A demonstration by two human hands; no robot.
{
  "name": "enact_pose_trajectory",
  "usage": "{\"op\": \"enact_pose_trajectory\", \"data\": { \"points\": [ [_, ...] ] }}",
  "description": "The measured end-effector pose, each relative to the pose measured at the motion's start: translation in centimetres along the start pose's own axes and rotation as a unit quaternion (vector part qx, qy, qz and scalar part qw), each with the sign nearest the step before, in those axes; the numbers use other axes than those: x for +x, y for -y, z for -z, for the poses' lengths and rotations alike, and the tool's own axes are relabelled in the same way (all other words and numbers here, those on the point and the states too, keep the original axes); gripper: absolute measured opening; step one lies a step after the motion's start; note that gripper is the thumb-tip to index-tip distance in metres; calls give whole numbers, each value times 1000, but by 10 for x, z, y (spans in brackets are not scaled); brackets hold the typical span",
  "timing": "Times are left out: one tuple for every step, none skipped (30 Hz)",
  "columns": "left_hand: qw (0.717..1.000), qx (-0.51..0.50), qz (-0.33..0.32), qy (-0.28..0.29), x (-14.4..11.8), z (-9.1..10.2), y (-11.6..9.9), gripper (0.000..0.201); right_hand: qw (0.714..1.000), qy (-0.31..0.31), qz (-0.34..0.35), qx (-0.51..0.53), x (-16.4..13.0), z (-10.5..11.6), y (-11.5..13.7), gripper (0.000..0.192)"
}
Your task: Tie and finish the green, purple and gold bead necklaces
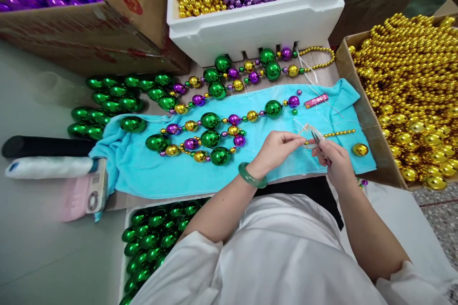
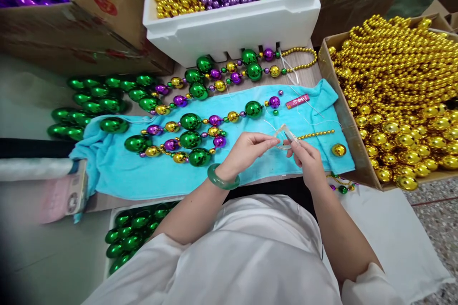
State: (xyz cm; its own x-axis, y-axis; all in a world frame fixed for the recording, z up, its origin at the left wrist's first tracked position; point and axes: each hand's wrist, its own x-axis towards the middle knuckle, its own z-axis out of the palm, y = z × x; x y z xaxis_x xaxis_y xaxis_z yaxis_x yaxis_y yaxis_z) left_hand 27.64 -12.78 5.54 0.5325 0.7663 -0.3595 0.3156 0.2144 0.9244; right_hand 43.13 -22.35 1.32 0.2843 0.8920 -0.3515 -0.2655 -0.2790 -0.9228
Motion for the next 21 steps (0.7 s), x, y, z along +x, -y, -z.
{"op": "enact_pose_trajectory", "data": {
  "points": [
    [1000, 12, -5, 3, 1, 0, 1, 27, 1000, 5, -2, -7, 0, 1, 0, 32],
    [1000, 24, -8, 8, 1, -1, 2, 27, 1000, 10, -5, -16, 0, 2, -1, 31],
    [999, 36, -9, 13, 2, -1, 2, 27, 1000, 16, -6, -25, 0, 3, -1, 31],
    [999, 47, -8, 20, 2, -1, 3, 28, 999, 22, -6, -34, 0, 4, -1, 32],
    [998, 58, -6, 27, 2, -1, 3, 28, 999, 26, -5, -41, -1, 5, -1, 33],
    [997, 69, -4, 34, 2, -1, 3, 29, 998, 30, -4, -46, -1, 5, -1, 34],
    [996, 79, -3, 40, 1, -1, 3, 29, 998, 31, -5, -48, -1, 5, -2, 35],
    [995, 87, -4, 45, 1, -2, 3, 29, 998, 31, -5, -48, -1, 5, -2, 35],
    [994, 94, -5, 50, 1, -2, 3, 28, 999, 27, -6, -47, 0, 4, -3, 35],
    [994, 99, -7, 55, 1, -2, 4, 28, 999, 19, -8, -45, 0, 2, -4, 34],
    [993, 102, -8, 57, 1, -2, 4, 28, 999, 7, -9, -42, 0, 1, -5, 32],
    [993, 103, -10, 59, 1, -3, 5, 27, 999, -6, -9, -39, 1, 0, -5, 29],
    [993, 101, -11, 59, 1, -3, 6, 27, 999, -19, -7, -36, 1, -1, -6, 26],
    [993, 98, -11, 57, 2, -2, 7, 27, 999, -33, -2, -29, 0, 0, -6, 24],
    [994, 93, -12, 54, 2, -2, 8, 27, 999, -44, 7, -18, -1, 3, -6, 24],
    [995, 85, -12, 50, 2, -1, 8, 28, 998, -55, 23, -2, -3, 8, -6, 23],
    [996, 76, -10, 44, 3, 1, 9, 28, 997, -60, 43, 17, -6, 16, -5, 23],
    [997, 64, -6, 33, 3, 3, 9, 28, 995, -59, 69, 34, -9, 27, -3, 23],
    [999, 48, -1, 21, 3, 5, 8, 28, 993, -47, 95, 45, -13, 39, -1, 25],
    [1000, 27, 3, 4, 4, 7, 8, 28, 992, -23, 116, 42, -17, 53, 2, 27],
    [1000, 3, 5, -18, 5, 10, 7, 28, 991, 8, 132, 19, -21, 67, 5, 29]
  ]
}}
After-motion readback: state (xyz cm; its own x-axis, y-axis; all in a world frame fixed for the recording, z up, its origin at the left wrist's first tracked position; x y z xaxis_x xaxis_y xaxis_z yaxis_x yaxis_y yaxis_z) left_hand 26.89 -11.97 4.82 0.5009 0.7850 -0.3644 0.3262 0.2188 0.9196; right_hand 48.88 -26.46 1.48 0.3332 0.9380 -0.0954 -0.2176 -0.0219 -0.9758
